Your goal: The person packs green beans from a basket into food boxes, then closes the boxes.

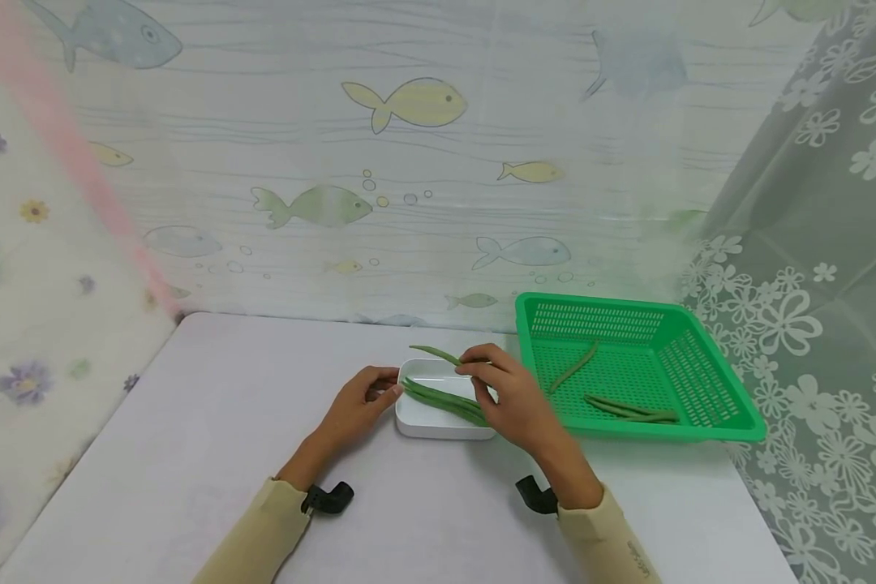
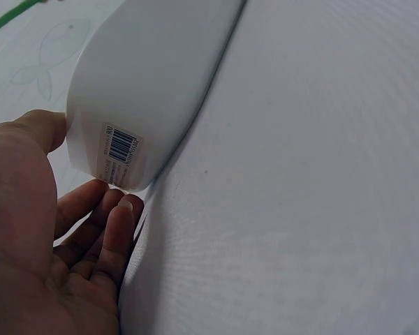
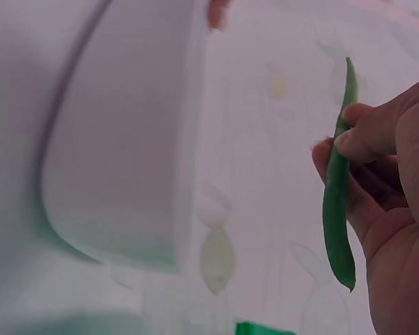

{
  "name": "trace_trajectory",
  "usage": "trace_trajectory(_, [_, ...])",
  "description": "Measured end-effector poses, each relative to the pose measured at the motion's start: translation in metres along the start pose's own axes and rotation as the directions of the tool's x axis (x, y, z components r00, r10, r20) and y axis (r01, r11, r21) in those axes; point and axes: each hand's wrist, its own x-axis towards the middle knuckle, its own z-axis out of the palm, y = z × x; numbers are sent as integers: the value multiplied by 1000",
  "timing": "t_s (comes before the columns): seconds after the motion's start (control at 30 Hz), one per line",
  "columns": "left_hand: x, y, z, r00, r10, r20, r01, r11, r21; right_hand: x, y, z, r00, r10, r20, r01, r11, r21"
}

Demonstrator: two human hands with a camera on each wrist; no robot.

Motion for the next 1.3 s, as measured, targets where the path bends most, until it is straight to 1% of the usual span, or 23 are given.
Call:
trace_trajectory(0.1, [0,0,0,1000,3,-3,-3,1000,-4,-2,0,14,1000,-3,21,3,1000,-8])
trace_trajectory(0.2, [0,-1,0,1000,13,-4,-13,1000,-2,-4,0,25,999,14,46,-14,1000,-8])
trace_trajectory(0.37, [0,-1,0,1000,20,-6,-20,1000,-6,-8,2,38,992,78,103,-78,997,-9])
trace_trajectory(0.57, [-1,0,0,1000,29,-10,-29,1000,-8,-13,7,49,973,154,173,-152,988,-23])
trace_trajectory(0.7, [0,-2,1,999,31,-11,-31,1000,-2,-13,8,51,959,196,204,-192,981,-41])
trace_trajectory(0.9, [1,-3,0,999,31,-5,-31,999,-11,-13,8,53,942,253,221,-240,967,-85])
trace_trajectory(1.17, [2,-3,1,1000,16,5,-16,999,-28,-15,12,54,925,287,248,-274,958,-87])
trace_trajectory(1.3, [3,-5,2,1000,14,9,-13,999,-30,-16,13,54,921,300,247,-286,954,-92])
